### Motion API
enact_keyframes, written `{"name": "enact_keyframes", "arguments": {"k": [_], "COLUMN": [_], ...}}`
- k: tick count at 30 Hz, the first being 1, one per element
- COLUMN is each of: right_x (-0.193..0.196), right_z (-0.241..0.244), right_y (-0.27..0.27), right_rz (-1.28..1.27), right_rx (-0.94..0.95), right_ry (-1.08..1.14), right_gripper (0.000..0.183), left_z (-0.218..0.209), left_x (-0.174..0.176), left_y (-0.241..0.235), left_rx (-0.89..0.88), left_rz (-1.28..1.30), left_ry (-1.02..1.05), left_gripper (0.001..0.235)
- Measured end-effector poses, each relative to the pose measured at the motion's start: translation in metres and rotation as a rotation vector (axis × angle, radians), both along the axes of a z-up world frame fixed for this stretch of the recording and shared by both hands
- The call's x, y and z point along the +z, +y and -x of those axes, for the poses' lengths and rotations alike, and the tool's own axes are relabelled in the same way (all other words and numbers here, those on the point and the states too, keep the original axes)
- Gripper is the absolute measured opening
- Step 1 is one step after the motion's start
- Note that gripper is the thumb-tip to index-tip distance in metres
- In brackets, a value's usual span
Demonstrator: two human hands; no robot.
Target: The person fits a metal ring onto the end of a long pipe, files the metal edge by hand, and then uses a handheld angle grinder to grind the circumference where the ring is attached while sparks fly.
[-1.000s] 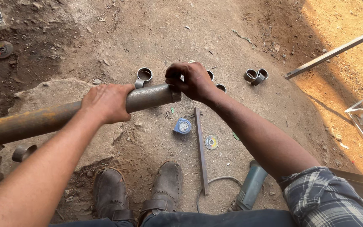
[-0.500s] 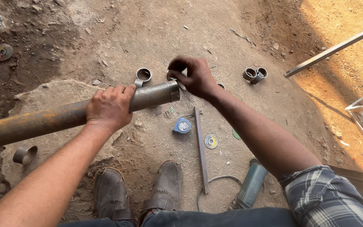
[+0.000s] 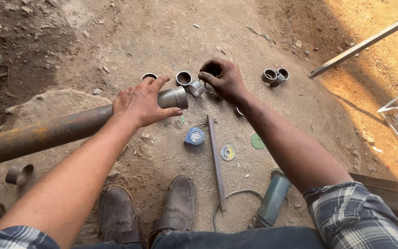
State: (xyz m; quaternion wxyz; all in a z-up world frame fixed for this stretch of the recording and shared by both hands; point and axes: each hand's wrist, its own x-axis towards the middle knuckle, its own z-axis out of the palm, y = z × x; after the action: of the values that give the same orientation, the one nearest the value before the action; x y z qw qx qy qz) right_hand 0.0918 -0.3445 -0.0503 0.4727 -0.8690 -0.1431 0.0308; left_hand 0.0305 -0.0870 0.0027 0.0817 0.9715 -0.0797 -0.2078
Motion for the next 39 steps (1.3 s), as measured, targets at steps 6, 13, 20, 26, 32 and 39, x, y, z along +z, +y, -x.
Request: {"name": "enact_keyframes", "arguments": {"k": [6, 13, 20, 26, 32, 39], "right_x": [0.003, 0.0, -0.021, -0.027, -0.029, -0.029], "right_z": [0.005, 0.01, 0.008, 0.009, 0.01, 0.009], "right_y": [0.001, -0.006, -0.022, -0.022, -0.022, -0.022], "right_rz": [0.057, 0.027, -0.058, -0.066, -0.006, 0.008], "right_rx": [0.018, 0.001, 0.03, 0.028, 0.023, 0.044], "right_ry": [-0.013, 0.067, 0.0, 0.004, 0.01, 0.031], "right_gripper": [0.013, 0.015, 0.015, 0.014, 0.014, 0.015], "left_z": [0.001, -0.002, -0.003, -0.003, -0.002, -0.002], "left_x": [0.001, -0.004, -0.009, -0.012, -0.017, -0.018], "left_y": [-0.006, -0.008, -0.011, -0.009, -0.008, -0.009], "left_rx": [0.012, 0.033, 0.073, 0.052, 0.05, 0.062], "left_rz": [0.015, 0.026, 0.005, 0.012, -0.027, -0.065], "left_ry": [-0.025, 0.024, 0.026, -0.009, -0.016, 0.009], "left_gripper": [0.096, 0.083, 0.084, 0.09, 0.089, 0.095]}}
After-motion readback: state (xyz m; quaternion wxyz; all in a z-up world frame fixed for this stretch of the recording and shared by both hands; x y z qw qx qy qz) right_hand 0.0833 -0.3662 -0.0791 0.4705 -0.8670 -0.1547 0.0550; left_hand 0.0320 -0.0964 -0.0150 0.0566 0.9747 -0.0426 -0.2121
